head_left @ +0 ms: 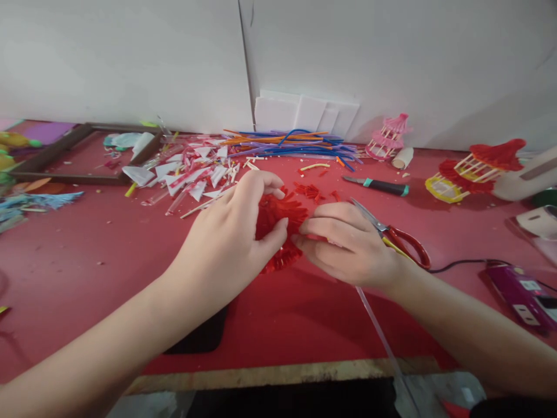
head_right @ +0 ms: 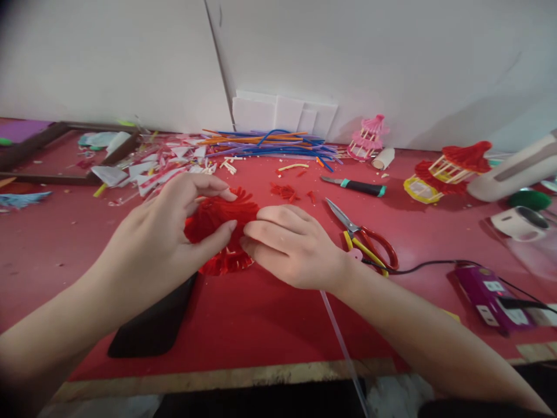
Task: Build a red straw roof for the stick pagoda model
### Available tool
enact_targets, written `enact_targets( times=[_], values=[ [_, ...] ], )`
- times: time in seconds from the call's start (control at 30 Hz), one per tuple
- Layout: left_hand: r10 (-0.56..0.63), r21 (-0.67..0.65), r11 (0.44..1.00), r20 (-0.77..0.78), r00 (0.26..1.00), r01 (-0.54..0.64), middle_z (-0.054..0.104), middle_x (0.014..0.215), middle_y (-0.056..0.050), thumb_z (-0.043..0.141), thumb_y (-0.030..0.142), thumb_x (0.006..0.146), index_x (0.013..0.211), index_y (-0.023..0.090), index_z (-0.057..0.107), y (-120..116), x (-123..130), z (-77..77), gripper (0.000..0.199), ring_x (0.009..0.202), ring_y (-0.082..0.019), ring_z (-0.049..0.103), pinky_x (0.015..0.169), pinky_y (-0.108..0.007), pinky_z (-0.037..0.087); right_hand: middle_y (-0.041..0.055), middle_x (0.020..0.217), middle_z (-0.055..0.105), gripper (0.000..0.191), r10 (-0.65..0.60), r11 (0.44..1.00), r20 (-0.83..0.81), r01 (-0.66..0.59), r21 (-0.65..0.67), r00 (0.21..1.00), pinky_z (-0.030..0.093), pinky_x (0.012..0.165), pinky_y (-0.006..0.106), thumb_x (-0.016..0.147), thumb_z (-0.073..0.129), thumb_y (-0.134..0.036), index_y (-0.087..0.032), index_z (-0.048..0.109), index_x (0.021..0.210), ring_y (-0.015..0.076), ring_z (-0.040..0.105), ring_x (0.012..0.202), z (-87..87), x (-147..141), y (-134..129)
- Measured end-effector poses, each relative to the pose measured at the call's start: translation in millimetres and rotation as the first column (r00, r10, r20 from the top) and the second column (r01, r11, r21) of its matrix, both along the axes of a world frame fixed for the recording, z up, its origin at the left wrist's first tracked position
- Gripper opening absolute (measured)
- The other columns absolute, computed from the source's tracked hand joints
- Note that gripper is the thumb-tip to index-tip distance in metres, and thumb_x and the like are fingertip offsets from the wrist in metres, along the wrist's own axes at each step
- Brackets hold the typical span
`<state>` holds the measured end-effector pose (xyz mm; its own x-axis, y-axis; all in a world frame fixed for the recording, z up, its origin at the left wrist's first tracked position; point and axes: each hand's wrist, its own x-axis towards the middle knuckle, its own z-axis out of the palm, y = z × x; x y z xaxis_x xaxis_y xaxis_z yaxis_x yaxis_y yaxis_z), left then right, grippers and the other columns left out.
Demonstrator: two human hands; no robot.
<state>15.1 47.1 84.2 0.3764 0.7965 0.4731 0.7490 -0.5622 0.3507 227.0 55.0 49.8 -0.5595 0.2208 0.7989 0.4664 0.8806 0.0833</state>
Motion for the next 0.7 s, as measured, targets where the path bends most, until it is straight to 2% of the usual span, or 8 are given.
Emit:
enact_targets(
  times=[0.2, 0.3, 0.37, 0.43, 0.53, 0.6, 0.67, 0.7],
  values=[
    [-0.005, -0.019, 1.000, 0.018, 1.000, 0.006, 0.068, 0.116, -0.007, 0.062, 0.019, 0.090, 0.120, 0.021, 0.051, 0.1, -1.6, 0.8, 0.032, 0.110, -0.027, 0.069, 0.089, -0.040, 0.057, 0.0040, 0.093, 0.073, 0.018, -0.055, 0.998, 0.058, 0.056, -0.011, 0.997, 0.056, 0.081, 0.033, 0.089, 0.071, -0.013, -0.021, 0.067, 0.074, 0.0195, 0.063, 0.096, -2.3, 1.0, -1.7],
    [-0.017, -0.043, 0.999, 0.036, 0.999, 0.019, 0.068, 0.117, -0.007, 0.062, 0.019, 0.090, 0.120, 0.021, 0.051, 0.2, -0.8, -0.1, 0.032, 0.112, -0.027, 0.069, 0.092, -0.042, 0.057, 0.0050, 0.096, 0.072, 0.013, -0.026, 1.000, 0.064, 0.027, -0.012, 0.998, 0.057, 0.083, 0.036, 0.086, 0.072, -0.013, -0.022, 0.067, 0.079, 0.0215, 0.064, 0.099, -0.7, 6.8, -3.5],
    [-0.036, -0.062, 0.997, 0.065, 0.997, 0.040, 0.068, 0.120, -0.009, 0.061, 0.019, 0.092, 0.124, 0.021, 0.049, -0.1, -0.8, -1.2, 0.035, 0.116, -0.027, 0.068, 0.095, -0.042, 0.057, 0.0058, 0.096, 0.071, 0.013, -0.029, 0.998, 0.010, 0.029, -0.051, 1.000, 0.057, 0.086, 0.038, 0.084, 0.069, -0.011, -0.022, 0.066, 0.087, 0.0221, 0.065, 0.097, 1.5, 16.8, -6.0],
    [-0.054, -0.107, 0.992, 0.129, 0.990, 0.068, 0.067, 0.126, -0.010, 0.059, 0.022, 0.094, 0.135, 0.021, 0.042, -0.4, -2.7, -2.3, 0.044, 0.122, -0.026, 0.066, 0.100, -0.043, 0.056, 0.0048, 0.092, 0.069, 0.018, -0.129, 0.984, -0.080, 0.118, -0.134, 0.988, 0.057, 0.087, 0.041, 0.083, 0.064, -0.008, -0.023, 0.064, 0.093, 0.0213, 0.064, 0.090, 2.3, 31.6, -11.0],
    [-0.074, -0.192, 0.974, 0.247, 0.966, 0.123, 0.063, 0.136, -0.011, 0.054, 0.029, 0.100, 0.145, 0.025, 0.032, -0.3, -9.7, -2.6, 0.050, 0.132, -0.024, 0.061, 0.110, -0.045, 0.051, 0.0047, 0.093, 0.069, 0.020, -0.334, 0.897, -0.066, 0.296, -0.329, 0.940, 0.057, 0.084, 0.041, 0.088, 0.058, -0.010, -0.025, 0.063, 0.100, 0.0215, 0.066, 0.089, -5.2, 57.1, -24.7],
    [-0.070, -0.209, 0.968, 0.310, 0.948, 0.140, 0.060, 0.144, -0.010, 0.051, 0.032, 0.102, 0.144, 0.028, 0.036, 0.2, -15.9, -2.4, 0.044, 0.139, -0.024, 0.055, 0.115, -0.047, 0.047, 0.0056, 0.096, 0.069, 0.025, -0.441, 0.783, 0.059, 0.415, -0.463, 0.896, 0.058, 0.083, 0.039, 0.090, 0.054, -0.012, -0.024, 0.061, 0.111, 0.0224, 0.068, 0.094, -17.7, 70.9, -37.4],
    [-0.044, -0.208, 0.970, 0.356, 0.933, 0.125, 0.060, 0.145, -0.009, 0.051, 0.035, 0.103, 0.139, 0.028, 0.043, 0.7, -21.4, -2.8, 0.038, 0.141, -0.025, 0.053, 0.118, -0.047, 0.045, 0.0086, 0.110, 0.070, 0.035, -0.480, 0.664, 0.202, 0.504, -0.553, 0.854, 0.059, 0.088, 0.043, 0.088, 0.051, -0.013, -0.023, 0.058, 0.121, 0.0252, 0.068, 0.104, -34.7, 79.4, -50.9],
    [-0.025, -0.215, 0.970, 0.371, 0.928, 0.112, 0.062, 0.144, -0.009, 0.052, 0.037, 0.103, 0.137, 0.028, 0.046, 1.0, -23.5, -3.4, 0.036, 0.140, -0.026, 0.055, 0.118, -0.047, 0.045, 0.0096, 0.118, 0.069, 0.041, -0.487, 0.623, 0.244, 0.529, -0.576, 0.839, 0.058, 0.093, 0.046, 0.086, 0.049, -0.011, -0.022, 0.057, 0.125, 0.0266, 0.067, 0.111, -44.0, 81.3, -57.2]
  ],
)
